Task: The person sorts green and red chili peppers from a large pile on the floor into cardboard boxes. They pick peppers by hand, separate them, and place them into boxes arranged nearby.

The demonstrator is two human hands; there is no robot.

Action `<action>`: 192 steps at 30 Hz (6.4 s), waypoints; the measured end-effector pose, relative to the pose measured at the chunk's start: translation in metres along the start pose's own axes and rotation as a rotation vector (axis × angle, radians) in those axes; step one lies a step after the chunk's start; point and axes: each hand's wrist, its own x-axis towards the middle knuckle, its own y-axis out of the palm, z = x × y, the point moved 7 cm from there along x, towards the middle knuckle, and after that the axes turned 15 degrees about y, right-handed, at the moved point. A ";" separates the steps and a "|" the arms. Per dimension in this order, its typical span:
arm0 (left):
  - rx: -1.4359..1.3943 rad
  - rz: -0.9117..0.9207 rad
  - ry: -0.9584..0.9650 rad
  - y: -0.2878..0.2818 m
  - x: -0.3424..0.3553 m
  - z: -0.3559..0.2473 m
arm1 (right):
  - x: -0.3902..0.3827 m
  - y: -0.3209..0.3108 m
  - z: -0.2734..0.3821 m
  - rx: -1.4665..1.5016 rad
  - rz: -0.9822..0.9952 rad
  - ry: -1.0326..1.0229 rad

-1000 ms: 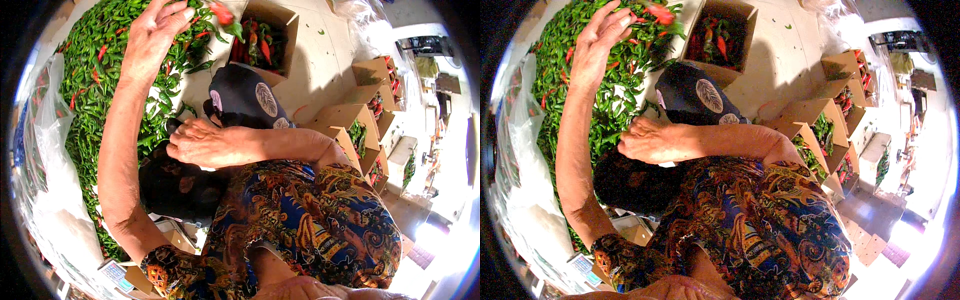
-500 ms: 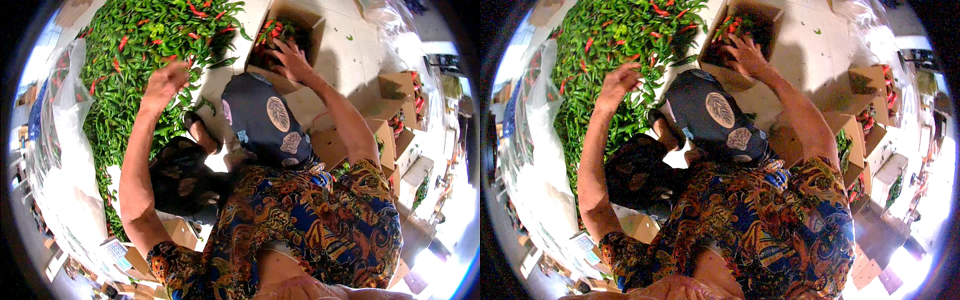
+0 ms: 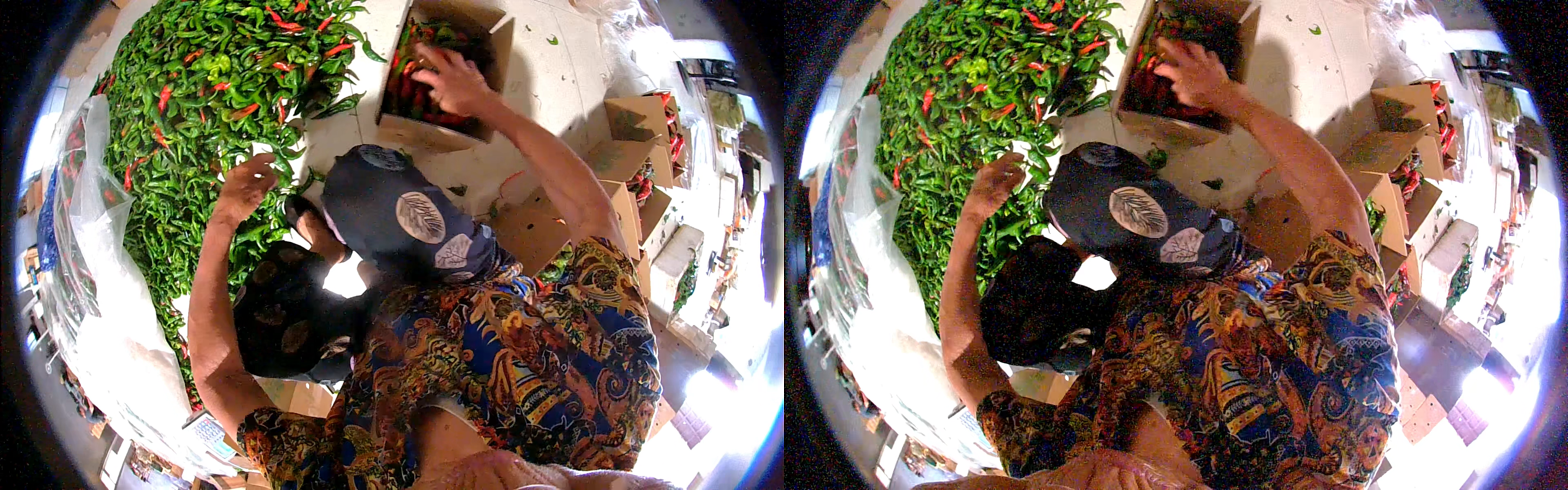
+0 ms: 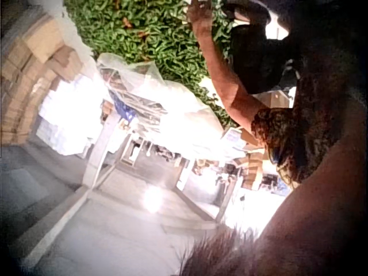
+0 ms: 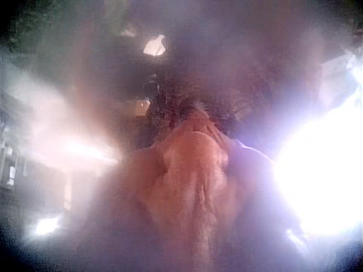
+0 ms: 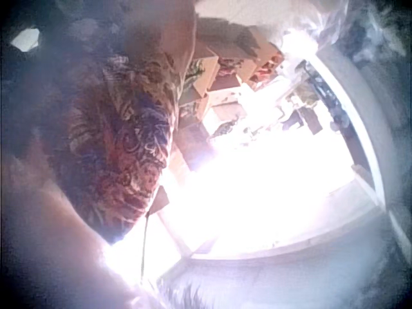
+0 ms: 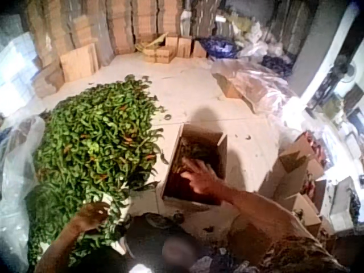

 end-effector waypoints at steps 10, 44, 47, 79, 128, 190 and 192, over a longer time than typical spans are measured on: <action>-0.002 -0.055 -0.321 -0.006 -0.027 0.054 | -0.020 -0.106 0.092 0.342 -0.241 -0.050; -0.633 -1.262 -0.359 -0.014 -0.017 0.160 | 0.131 0.098 0.319 1.117 0.397 -0.115; -0.830 -1.455 -0.252 -0.034 -0.045 0.189 | 0.164 0.077 0.328 0.762 0.084 -0.134; -1.175 -1.401 -0.181 0.037 -0.094 0.186 | 0.128 0.137 0.337 0.350 0.235 -0.381; -1.360 -1.297 0.061 0.012 -0.074 0.170 | 0.150 0.129 0.301 1.044 0.710 0.086; -0.493 -0.525 -0.947 0.164 -0.314 0.108 | 0.238 0.156 0.111 -0.179 -0.139 -0.300; -0.481 -0.570 -0.904 0.151 -0.300 0.113 | 0.238 0.153 0.118 -0.018 -0.109 -0.375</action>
